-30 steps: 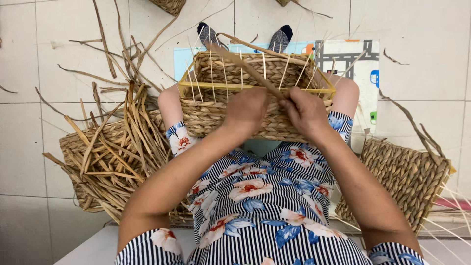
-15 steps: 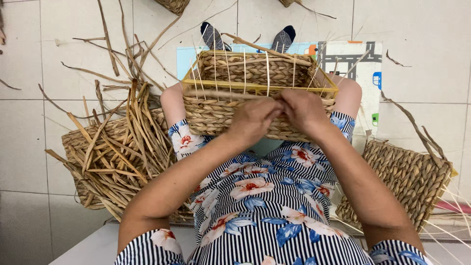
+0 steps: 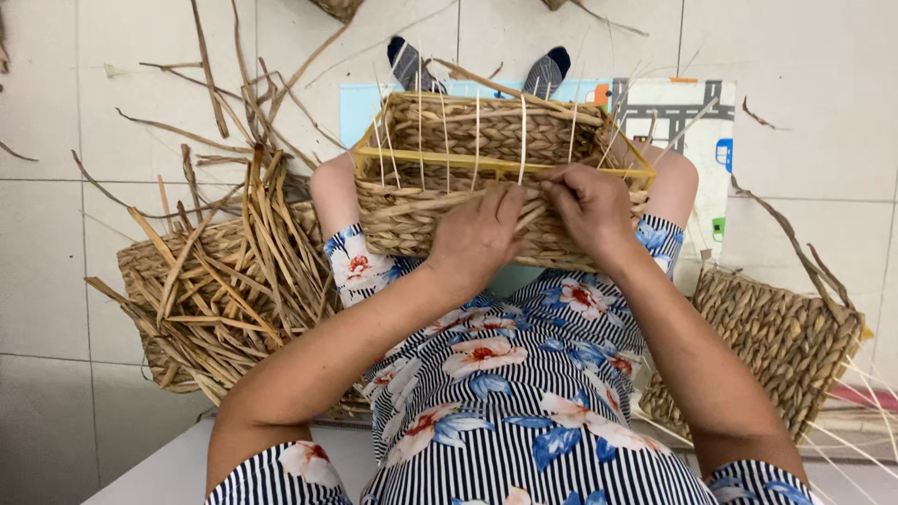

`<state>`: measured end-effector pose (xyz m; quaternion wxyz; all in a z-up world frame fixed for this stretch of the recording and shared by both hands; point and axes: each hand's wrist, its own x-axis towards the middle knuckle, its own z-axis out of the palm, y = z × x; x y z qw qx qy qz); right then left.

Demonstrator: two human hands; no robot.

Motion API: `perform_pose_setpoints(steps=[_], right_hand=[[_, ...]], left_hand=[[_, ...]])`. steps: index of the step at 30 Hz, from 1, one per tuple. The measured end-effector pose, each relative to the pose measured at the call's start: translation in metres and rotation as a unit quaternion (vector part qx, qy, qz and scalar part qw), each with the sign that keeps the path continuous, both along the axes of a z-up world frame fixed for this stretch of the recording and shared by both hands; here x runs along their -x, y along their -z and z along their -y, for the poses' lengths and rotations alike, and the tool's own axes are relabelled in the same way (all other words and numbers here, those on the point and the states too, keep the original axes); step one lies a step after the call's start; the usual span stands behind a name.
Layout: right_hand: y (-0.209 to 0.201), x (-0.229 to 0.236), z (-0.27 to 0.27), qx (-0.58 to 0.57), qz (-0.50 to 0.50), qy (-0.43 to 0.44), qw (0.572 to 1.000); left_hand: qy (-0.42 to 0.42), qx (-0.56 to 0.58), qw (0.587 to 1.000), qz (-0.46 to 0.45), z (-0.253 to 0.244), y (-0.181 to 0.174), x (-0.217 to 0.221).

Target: The person weaves a basket by hand using dried plant fibers, threading long strands through the existing structure of the basket and a yellow frame.

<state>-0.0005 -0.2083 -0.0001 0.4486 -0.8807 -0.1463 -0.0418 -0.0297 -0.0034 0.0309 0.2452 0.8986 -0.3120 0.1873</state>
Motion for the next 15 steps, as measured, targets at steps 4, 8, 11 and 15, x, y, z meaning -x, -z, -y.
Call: perform_pose_setpoints(steps=[4,8,11,15], right_hand=[[-0.001,-0.004,-0.001,-0.002,-0.033,-0.001,0.999],[-0.003,0.0,-0.001,0.006,-0.043,0.01,0.999],[-0.007,-0.004,-0.004,0.003,-0.061,0.011,0.998],[-0.008,-0.003,-0.002,-0.001,-0.064,0.005,0.998]], left_hand=[[-0.037,-0.215,0.976,-0.007,0.006,0.013,-0.001],[-0.023,-0.19,0.981,-0.033,0.007,0.022,-0.003],[-0.015,-0.208,0.974,-0.094,0.006,0.012,0.0],[-0.002,-0.305,0.952,-0.019,0.012,-0.003,-0.008]])
